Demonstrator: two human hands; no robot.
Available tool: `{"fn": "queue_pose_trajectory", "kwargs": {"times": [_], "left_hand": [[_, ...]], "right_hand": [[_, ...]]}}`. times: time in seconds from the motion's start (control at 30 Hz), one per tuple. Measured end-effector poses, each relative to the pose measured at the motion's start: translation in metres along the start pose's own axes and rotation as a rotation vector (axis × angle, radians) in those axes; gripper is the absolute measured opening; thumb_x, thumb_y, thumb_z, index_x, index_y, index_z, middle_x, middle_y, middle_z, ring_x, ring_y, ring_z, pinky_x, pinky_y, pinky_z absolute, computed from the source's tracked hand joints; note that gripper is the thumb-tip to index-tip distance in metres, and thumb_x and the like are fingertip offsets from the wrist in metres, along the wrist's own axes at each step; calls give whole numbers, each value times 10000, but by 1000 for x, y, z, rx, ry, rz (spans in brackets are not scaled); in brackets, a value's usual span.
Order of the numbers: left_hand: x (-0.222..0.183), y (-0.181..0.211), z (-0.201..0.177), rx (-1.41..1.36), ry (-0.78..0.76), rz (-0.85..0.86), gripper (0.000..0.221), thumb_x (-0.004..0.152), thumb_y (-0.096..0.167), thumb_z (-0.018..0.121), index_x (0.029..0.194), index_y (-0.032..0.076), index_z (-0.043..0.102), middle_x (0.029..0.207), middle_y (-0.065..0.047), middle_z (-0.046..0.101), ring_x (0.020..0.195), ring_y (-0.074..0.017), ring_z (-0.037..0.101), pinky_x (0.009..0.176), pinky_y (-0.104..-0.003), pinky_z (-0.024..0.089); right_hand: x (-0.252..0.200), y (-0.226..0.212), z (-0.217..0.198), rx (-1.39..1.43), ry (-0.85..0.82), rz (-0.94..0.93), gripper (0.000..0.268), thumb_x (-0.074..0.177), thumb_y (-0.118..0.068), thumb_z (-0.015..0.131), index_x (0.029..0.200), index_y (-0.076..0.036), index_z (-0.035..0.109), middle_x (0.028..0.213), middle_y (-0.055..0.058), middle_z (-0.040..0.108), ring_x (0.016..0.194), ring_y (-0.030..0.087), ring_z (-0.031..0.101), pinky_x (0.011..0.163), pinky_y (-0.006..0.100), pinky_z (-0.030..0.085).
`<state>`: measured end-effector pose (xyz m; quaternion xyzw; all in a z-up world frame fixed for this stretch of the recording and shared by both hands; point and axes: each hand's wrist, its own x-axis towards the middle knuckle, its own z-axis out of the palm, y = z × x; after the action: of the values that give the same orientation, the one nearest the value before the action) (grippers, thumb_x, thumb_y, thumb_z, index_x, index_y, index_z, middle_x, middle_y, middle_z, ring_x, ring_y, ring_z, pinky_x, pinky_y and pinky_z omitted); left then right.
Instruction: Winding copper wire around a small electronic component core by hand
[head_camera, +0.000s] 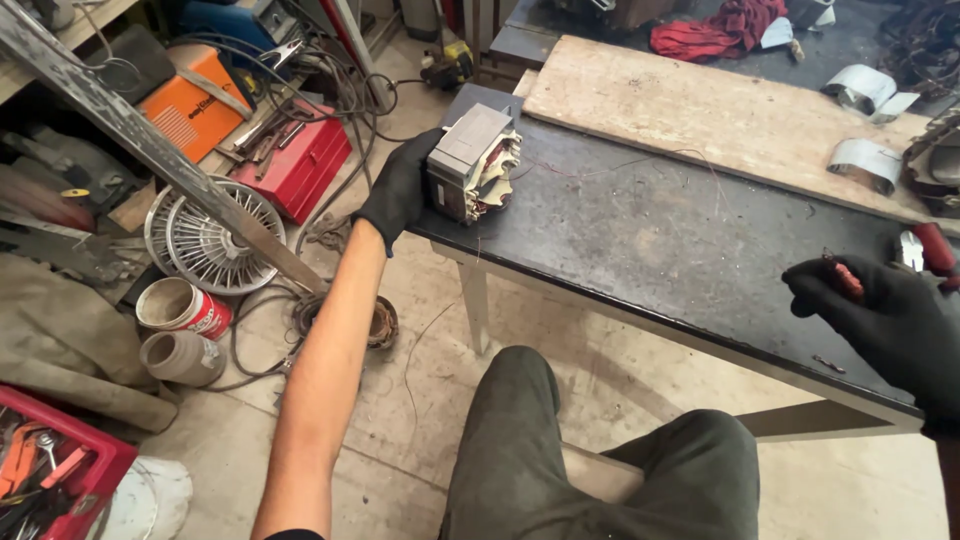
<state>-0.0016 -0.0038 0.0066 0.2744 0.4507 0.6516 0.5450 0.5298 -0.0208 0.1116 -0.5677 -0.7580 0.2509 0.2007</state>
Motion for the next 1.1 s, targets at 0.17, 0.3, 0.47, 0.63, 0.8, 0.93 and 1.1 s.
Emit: {"fn": "queue_pose_trajectory", "kwargs": {"times": [0.17, 0.3, 0.47, 0.63, 0.8, 0.93, 1.1], "left_hand": [[16, 5, -8, -157, -76, -188, 376, 896, 270, 625, 1162, 23, 726, 1158, -122, 749, 997, -232, 671, 924, -351, 496], [23, 8, -16, -159, -20, -297, 352, 858, 277, 681, 1115, 47, 753, 1136, -109, 765, 976, -245, 696, 915, -354, 531], [30, -17, -33, 288, 115, -43, 405, 919, 275, 606, 1225, 30, 706, 1186, -97, 756, 1014, -190, 684, 924, -311, 531], [26, -19, -38, 943, 126, 353, 392, 890, 109, 537, 1229, 72, 730, 1089, -39, 796, 856, -138, 686, 780, -294, 528], [12, -6, -25, 986, 42, 254, 481, 869, 122, 567, 1339, 110, 670, 1259, -51, 749, 1040, -148, 700, 901, -287, 523], [67, -38, -63, 724, 97, 371, 289, 959, 130, 620, 1187, -17, 721, 1041, -75, 793, 850, -114, 689, 801, -254, 544], [72, -34, -56, 1065, 90, 406, 357, 878, 142, 567, 1175, 40, 736, 1116, -100, 783, 920, -222, 725, 834, -336, 527]], "right_hand": [[4, 13, 2, -29, -272, 148, 300, 932, -81, 700, 1210, -28, 798, 907, 157, 880, 782, 243, 810, 752, 354, 631], [3, 20, 4, -15, -343, 228, 307, 937, -105, 709, 1214, -29, 820, 885, 160, 888, 789, 246, 785, 747, 364, 600], [-2, 29, -4, -36, -210, 155, 295, 944, -76, 709, 1226, -33, 783, 878, 169, 850, 787, 248, 794, 750, 367, 611], [-1, 84, -9, 18, -107, 190, 288, 969, -21, 703, 1247, 28, 762, 879, 235, 781, 804, 305, 732, 798, 417, 617], [-7, 105, -6, 176, -16, 249, 257, 1054, -82, 673, 1251, 68, 741, 855, 225, 657, 760, 291, 555, 656, 418, 468], [-7, 88, -4, 307, 14, 101, 228, 1058, -39, 631, 1253, 54, 704, 759, 142, 549, 655, 226, 465, 550, 353, 384], [-19, 46, -5, 75, 45, 120, 269, 960, 1, 734, 1223, 52, 760, 889, 201, 728, 761, 269, 651, 687, 381, 529]]}}
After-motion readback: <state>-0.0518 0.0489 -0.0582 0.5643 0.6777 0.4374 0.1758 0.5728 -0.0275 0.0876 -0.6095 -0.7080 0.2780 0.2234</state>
